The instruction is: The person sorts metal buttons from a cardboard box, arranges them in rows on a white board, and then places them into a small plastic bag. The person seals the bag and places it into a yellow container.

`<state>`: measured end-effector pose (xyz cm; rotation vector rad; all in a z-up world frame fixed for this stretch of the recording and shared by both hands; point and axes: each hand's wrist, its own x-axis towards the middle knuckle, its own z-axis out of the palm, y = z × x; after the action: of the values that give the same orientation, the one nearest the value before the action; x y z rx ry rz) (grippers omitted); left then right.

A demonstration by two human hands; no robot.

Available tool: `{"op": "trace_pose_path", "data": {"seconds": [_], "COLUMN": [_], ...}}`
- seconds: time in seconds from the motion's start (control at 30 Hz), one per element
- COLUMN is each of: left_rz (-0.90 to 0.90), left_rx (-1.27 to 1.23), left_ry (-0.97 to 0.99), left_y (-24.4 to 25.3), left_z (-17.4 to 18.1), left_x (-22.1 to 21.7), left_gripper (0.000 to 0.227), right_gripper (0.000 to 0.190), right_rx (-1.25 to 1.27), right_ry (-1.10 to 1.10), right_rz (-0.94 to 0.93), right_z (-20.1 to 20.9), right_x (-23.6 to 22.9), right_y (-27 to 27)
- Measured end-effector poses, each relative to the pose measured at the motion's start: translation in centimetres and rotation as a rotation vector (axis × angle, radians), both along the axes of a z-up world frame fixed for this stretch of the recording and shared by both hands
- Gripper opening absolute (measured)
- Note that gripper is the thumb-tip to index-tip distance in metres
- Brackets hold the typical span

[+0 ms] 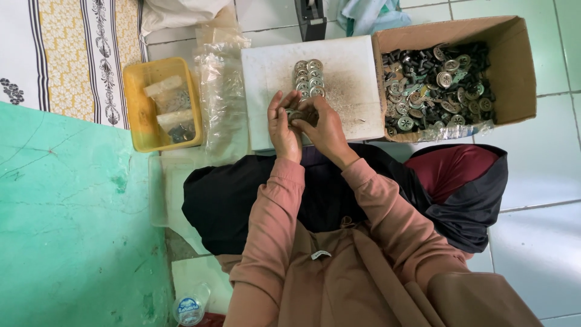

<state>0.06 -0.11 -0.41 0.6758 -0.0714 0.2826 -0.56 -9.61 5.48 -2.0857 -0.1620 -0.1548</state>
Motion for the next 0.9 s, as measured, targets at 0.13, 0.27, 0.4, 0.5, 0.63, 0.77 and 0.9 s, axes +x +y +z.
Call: {"op": "trace_pose_path", "data": {"seconds": [0.13, 0.27, 0.4, 0.5, 0.63, 0.77, 0.9], "left_rz": [-0.019, -0.015, -0.026, -0.024, -0.026, -0.036, -0.035], "left_rx": [0.002, -0.003, -0.002, 0.004, 0.016, 0.025, 0.045], "left_ry": [0.018, 0.024, 0.032, 0.046, 0.045, 0.046, 0.041], "left_y": [0.4, 0.3, 0.3, 0.3, 0.4, 0.5, 0.5], "left_z": [-0.4, -0.3, 0.1, 0.2, 0.2, 0.1, -0.1], "left_x": [-0.1, -0.1, -0.1, -0.2, -0.2, -0.1, -0.2], "left_gripper": [0.037, 0.036, 0.035, 0.035, 0.035, 0.035, 0.036], "right_gripper": [0.031, 0.025, 0.023, 0.022, 0.02, 0.02, 0.021], "right_rx": [0.194, 0.126, -0.009, -0.103, -0.18, -0.252, -0.258], "right_ry": [0.087, 0.039, -0.007, -0.024, -0.09, -0.099, -0.061], "right_rz": [-0.076, -0.158, -0.167, -0.15, -0.153, -0.15, -0.14], "right_z": [-1.4, -0.8, -1.7, -2.1, -1.2, -1.1, -0.3], "right_x": [0.2, 0.2, 0.6, 0.6, 0.6, 0.7, 0.7], "right_y": [-1.1, -3.6, -5.1, -5.0, -4.4, -4.4, -4.3]}}
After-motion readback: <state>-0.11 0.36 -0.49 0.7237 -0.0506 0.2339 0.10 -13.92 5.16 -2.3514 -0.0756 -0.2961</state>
